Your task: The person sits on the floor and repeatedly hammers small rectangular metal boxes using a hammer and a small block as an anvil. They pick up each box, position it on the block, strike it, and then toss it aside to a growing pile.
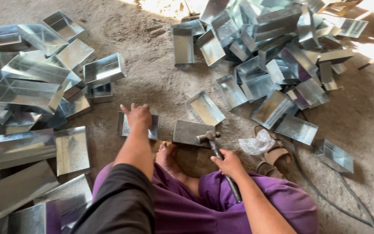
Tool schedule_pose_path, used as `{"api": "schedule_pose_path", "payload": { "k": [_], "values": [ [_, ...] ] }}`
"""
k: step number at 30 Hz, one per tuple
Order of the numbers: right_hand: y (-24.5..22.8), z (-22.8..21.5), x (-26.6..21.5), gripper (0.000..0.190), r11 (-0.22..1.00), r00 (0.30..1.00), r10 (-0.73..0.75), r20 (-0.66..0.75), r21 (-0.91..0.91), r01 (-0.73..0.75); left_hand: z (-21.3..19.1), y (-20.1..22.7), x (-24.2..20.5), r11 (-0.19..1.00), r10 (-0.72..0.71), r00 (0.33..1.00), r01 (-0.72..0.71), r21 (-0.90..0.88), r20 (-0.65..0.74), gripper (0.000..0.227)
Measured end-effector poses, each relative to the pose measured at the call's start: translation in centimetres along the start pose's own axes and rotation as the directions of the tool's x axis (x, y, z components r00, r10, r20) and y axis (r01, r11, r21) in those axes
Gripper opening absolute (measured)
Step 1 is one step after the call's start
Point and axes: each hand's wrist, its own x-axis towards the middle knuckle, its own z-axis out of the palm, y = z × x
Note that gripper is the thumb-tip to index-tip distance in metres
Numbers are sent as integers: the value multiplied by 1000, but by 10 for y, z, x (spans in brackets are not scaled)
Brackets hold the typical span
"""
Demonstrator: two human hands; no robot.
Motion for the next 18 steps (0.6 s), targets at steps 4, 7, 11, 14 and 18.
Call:
{"api": "schedule_pose_path", "payload": {
  "k": [4, 7, 11, 14, 18],
  "values": [
    [16, 10, 10, 19, 975, 997, 24, 72, 217, -39, -31, 8, -7, 930, 175, 950, -246, -273, -260, 15],
    [26, 12, 23, 20, 909, 983, 76, 165, 394, -137, -63, 33, -27, 788, 280, 857, -463, -406, -433, 13],
    [35, 7, 35, 20, 763, 943, 126, 308, 578, -290, -84, 84, -64, 627, 564, 531, -774, -90, -633, 4],
    [38, 4, 32, 16, 704, 965, 168, 203, 660, -261, -75, 111, -91, 581, 740, 435, -798, 161, -513, 12],
    [32, 1, 12, 15, 836, 974, 211, -76, 531, -140, -60, 122, -115, 593, 778, 534, -798, 107, -329, 17]
  ]
}}
